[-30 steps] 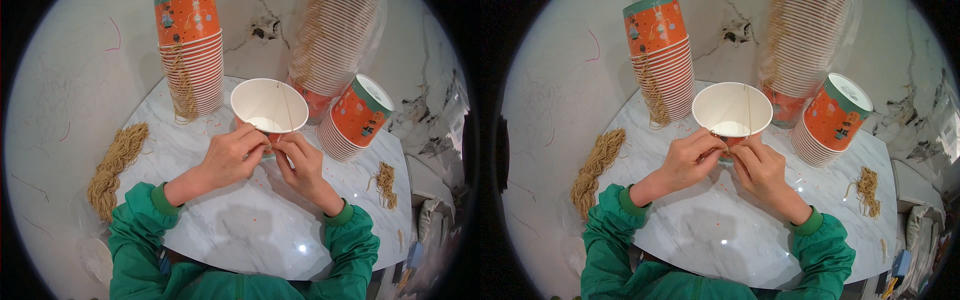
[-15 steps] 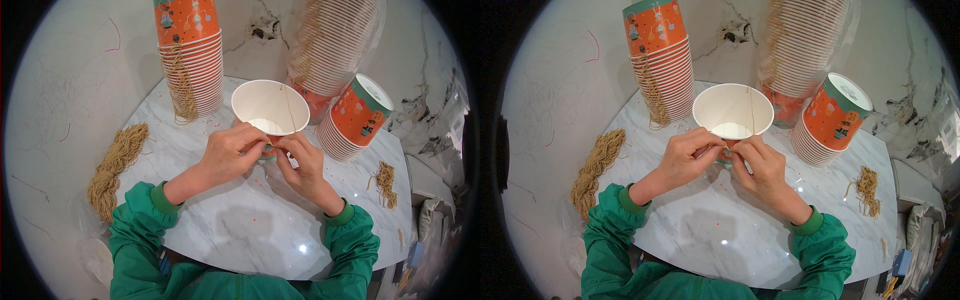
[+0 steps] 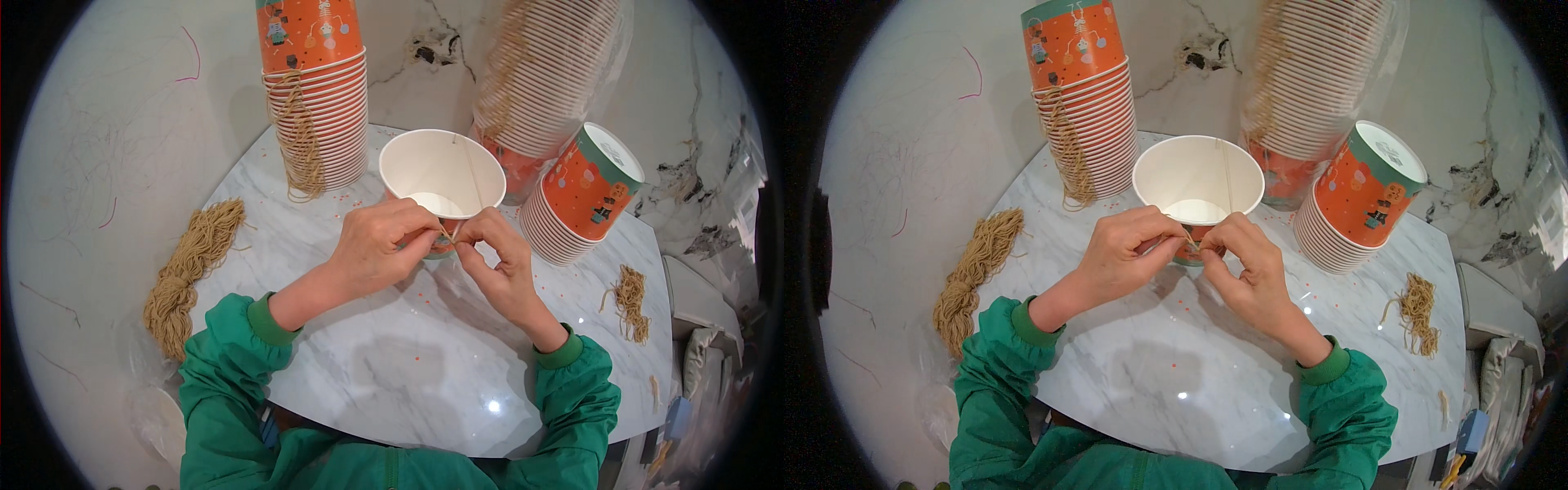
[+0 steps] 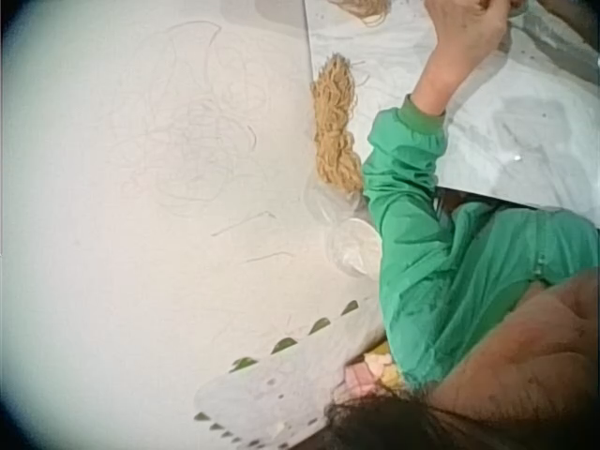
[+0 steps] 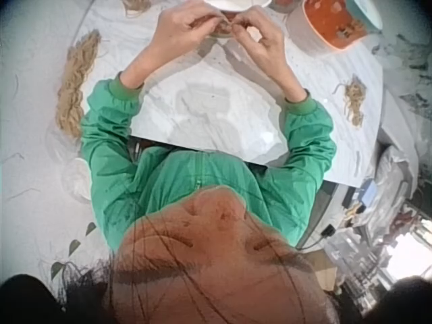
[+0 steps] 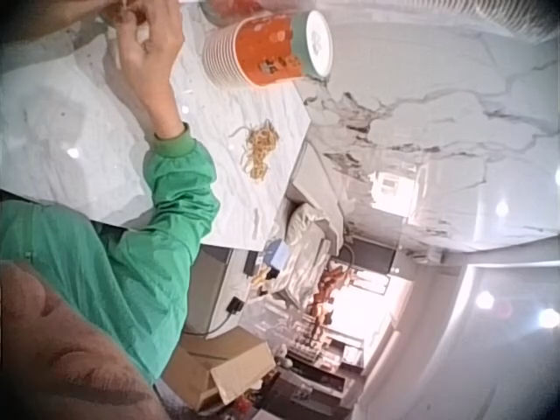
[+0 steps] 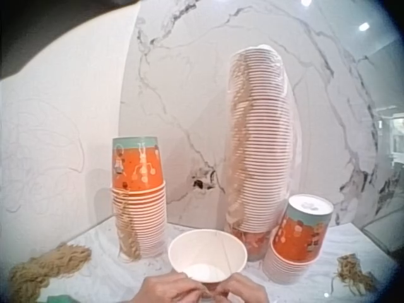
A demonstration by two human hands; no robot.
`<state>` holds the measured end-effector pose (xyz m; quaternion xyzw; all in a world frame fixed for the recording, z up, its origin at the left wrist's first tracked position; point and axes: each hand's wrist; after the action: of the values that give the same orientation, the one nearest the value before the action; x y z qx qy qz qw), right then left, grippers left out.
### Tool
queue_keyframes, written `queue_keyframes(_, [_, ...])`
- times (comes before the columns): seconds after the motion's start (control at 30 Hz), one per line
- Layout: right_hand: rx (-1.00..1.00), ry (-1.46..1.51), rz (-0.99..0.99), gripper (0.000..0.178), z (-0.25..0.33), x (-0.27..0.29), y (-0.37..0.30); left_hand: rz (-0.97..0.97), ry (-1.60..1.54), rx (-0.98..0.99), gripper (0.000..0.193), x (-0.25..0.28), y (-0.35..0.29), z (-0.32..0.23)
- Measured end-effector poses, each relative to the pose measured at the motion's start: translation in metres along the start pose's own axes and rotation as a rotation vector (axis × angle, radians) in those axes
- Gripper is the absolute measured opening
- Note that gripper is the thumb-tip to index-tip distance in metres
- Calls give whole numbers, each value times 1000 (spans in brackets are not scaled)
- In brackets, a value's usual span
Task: The recorder is assembling decorative paper buckets by threading string handles through pre-cut holes and securing them with knots.
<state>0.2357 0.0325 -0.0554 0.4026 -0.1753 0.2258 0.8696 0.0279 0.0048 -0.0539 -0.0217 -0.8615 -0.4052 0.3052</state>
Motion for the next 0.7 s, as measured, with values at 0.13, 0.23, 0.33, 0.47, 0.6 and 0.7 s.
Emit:
queue_keyframes(0.13, [-14,35,23,11,1,4,1,16,-96,105,5,1,1,-6])
queue_keyframes(0.23, [-40,58,44,10,0,4,1,34,-128,186,4,1,1,-7])
queue_keyframes(0.33, [-58,55,59,9,2,4,1,14,-124,187,4,0,0,-8])
queue_keyframes(0.47, [-67,51,68,9,3,4,2,-4,-105,186,3,-1,0,-9])
queue_keyframes(0.6, [-64,46,60,9,3,2,2,-8,-69,185,3,-3,1,-9])
queue_keyframes(0.7, [-29,44,60,7,-2,4,3,-22,-53,189,2,-3,2,-7])
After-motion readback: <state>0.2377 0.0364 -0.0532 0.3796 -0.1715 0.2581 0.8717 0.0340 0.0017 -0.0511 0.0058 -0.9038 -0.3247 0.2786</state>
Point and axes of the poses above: each hand's wrist, its own y-axis towards the middle knuckle, its own x-axis out of the back of the hand, z = x × y, and after that the axes turned 5 degrees about z, right-handed
